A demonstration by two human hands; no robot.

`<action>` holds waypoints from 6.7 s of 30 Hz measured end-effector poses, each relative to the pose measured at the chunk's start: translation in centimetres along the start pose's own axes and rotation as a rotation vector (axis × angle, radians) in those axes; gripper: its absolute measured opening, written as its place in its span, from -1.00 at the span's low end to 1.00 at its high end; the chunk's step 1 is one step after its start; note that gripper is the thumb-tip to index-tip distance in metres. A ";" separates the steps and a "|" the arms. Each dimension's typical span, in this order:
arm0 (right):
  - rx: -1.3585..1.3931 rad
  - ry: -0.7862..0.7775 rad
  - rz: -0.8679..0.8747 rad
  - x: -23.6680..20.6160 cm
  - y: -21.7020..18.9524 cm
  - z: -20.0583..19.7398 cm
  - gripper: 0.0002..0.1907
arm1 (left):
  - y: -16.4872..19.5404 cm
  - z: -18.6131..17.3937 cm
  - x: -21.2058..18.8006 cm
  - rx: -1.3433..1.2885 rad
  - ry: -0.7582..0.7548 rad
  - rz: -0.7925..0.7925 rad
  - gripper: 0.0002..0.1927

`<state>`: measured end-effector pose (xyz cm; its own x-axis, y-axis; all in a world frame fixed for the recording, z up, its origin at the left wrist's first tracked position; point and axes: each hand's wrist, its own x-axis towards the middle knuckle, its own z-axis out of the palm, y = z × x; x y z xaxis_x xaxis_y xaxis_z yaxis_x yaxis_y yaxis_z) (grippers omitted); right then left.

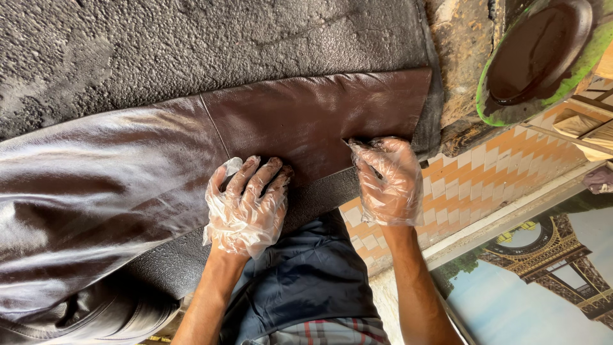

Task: The person, wearing plastic gloves, spreads dark dye over the front panel of a leather jacket laid on a padded work table, rubbing the liquid in by hand and repositioning the jacket. They then use a small applicator to touch up the dye along the panel and smooth the treated leather with their gloved hands.

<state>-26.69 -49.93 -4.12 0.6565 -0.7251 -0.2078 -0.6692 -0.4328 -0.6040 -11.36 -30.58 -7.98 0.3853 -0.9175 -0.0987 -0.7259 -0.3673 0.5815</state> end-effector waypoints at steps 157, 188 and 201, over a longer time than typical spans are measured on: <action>0.113 -0.395 -0.429 7.1 -15.7 11.0 -0.67 | -8.1 -5.7 -5.8 0.129 0.271 -0.377 -0.59; -0.068 0.057 -0.544 14.1 -9.7 3.9 -0.57 | -6.9 -8.8 -6.6 0.076 0.328 -0.266 -0.58; -0.299 0.101 -0.608 20.0 -13.8 6.2 -0.23 | -6.3 -15.5 -13.0 0.243 0.424 -0.318 -0.64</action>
<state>-2.16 -55.14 -4.74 0.9200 -0.3466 0.1827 -0.2687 -0.8976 -0.3495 -3.01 -14.02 2.15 0.7641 -0.6333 0.1229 -0.6275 -0.6856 0.3691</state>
